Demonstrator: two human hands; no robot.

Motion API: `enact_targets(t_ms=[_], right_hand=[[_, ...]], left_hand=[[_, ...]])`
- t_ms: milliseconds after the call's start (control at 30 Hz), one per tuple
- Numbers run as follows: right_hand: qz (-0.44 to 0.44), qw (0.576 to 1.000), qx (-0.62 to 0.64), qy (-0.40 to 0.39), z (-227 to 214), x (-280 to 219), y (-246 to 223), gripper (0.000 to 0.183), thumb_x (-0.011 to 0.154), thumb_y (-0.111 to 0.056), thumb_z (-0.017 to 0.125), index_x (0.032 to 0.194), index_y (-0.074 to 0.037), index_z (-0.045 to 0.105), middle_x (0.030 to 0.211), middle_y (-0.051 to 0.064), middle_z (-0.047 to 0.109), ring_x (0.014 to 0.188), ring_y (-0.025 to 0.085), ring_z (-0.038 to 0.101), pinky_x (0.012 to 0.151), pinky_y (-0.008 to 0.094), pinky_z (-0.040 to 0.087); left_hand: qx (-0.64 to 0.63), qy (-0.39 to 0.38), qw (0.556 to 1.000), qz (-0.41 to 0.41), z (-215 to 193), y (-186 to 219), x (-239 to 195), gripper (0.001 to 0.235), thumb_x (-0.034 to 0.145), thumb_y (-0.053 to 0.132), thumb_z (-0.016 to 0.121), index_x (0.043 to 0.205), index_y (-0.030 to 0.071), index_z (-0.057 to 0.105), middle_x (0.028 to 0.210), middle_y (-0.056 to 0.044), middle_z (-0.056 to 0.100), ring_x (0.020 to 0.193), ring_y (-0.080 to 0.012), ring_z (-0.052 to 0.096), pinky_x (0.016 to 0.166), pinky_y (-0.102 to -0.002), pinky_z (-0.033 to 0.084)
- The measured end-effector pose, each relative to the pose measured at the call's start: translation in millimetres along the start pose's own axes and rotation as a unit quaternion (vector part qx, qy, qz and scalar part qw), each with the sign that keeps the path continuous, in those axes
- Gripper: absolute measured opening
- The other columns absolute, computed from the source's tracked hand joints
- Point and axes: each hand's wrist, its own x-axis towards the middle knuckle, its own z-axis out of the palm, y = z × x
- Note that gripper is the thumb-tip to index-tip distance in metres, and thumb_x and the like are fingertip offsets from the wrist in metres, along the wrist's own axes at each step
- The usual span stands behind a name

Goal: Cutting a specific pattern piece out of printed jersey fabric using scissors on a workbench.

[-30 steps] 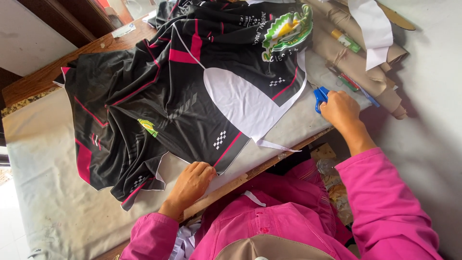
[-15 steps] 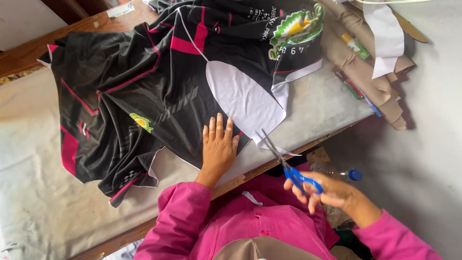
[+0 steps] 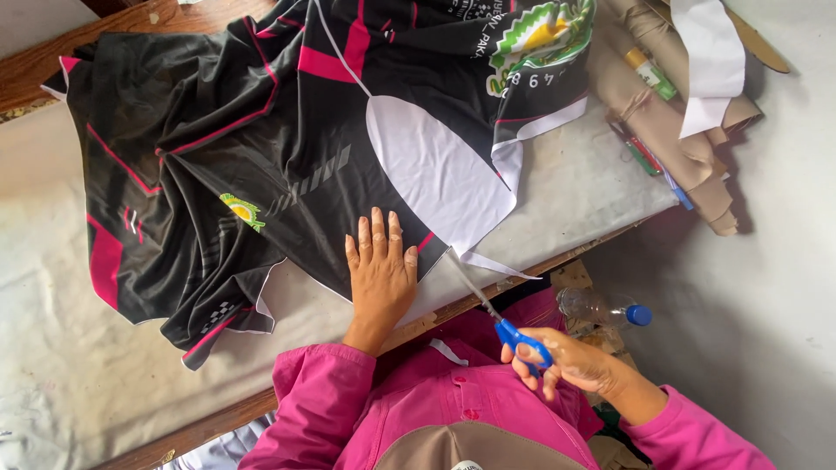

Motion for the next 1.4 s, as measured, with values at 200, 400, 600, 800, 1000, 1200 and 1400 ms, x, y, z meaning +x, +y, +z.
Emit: enact_targets(t_ms=[200,400,600,800,1000,1200,1400], right_hand=[[-0.001,0.997,-0.045,0.066,-0.1,-6.8,-22.7,0.045,0.079,-0.038,0.058,0.093,0.005,0.059,0.061,0.011,0.052,0.049,0.016,0.054,0.028,0.022,0.040],[-0.008,0.998,-0.053,0.045,-14.6,-8.6,-23.7,0.046,0.080,-0.037,0.058,0.091,0.008,0.060,0.059,0.013,0.054,0.045,0.017,0.054,0.026,0.020,0.037],[0.003,0.998,-0.058,0.021,-21.5,-8.7,-17.8,0.047,0.080,-0.036,0.059,0.092,0.009,0.060,0.059,0.014,0.053,0.044,0.017,0.053,0.026,0.019,0.036],[-0.017,0.997,-0.069,0.043,-22.4,4.1,-28.4,0.044,0.079,-0.036,0.061,0.090,0.007,0.061,0.056,0.012,0.054,0.042,0.015,0.052,0.026,0.019,0.033],[0.013,0.997,-0.068,0.019,-29.8,-2.9,-27.1,0.038,0.081,-0.028,0.061,0.089,0.009,0.062,0.058,0.013,0.054,0.042,0.016,0.053,0.027,0.018,0.033],[-0.004,0.999,0.005,-0.045,-21.1,4.5,-21.3,0.064,0.070,-0.051,0.064,0.098,0.007,0.057,0.060,0.009,0.051,0.050,0.014,0.052,0.030,0.019,0.034],[-0.030,0.999,-0.016,-0.011,-23.4,0.9,-25.2,0.065,0.069,-0.053,0.062,0.097,0.006,0.058,0.060,0.009,0.050,0.050,0.014,0.050,0.031,0.020,0.035]], left_hand=[[0.003,0.002,1.000,-0.003,1.6,-1.0,-1.2,0.056,0.094,0.039,0.031,0.141,0.010,0.035,0.148,-0.014,0.030,0.136,-0.0306,0.029,0.109,-0.049,0.019],[0.001,-0.004,1.000,-0.003,-0.5,-1.0,-1.2,0.056,0.094,0.039,0.031,0.141,0.010,0.034,0.148,-0.013,0.030,0.136,-0.0305,0.028,0.109,-0.049,0.019],[0.006,0.002,1.000,-0.002,-3.9,-1.3,-0.2,0.055,0.094,0.039,0.032,0.140,0.010,0.036,0.147,-0.013,0.032,0.135,-0.0307,0.030,0.108,-0.050,0.021],[0.008,-0.005,1.000,-0.004,-7.0,-0.2,1.3,0.055,0.094,0.039,0.031,0.141,0.010,0.036,0.147,-0.013,0.032,0.135,-0.0308,0.030,0.108,-0.049,0.021],[0.002,-0.023,1.000,-0.009,-10.8,0.7,3.4,0.055,0.095,0.038,0.030,0.141,0.010,0.035,0.148,-0.013,0.031,0.135,-0.0308,0.029,0.108,-0.049,0.020],[-0.001,-0.029,1.000,-0.004,-12.8,1.3,6.0,0.057,0.094,0.042,0.032,0.141,0.009,0.036,0.147,-0.014,0.032,0.135,-0.0313,0.030,0.108,-0.050,0.021],[0.011,-0.033,0.999,-0.005,-12.4,1.4,6.9,0.061,0.093,0.047,0.034,0.140,0.008,0.037,0.147,-0.015,0.032,0.135,-0.0319,0.030,0.107,-0.050,0.022]])
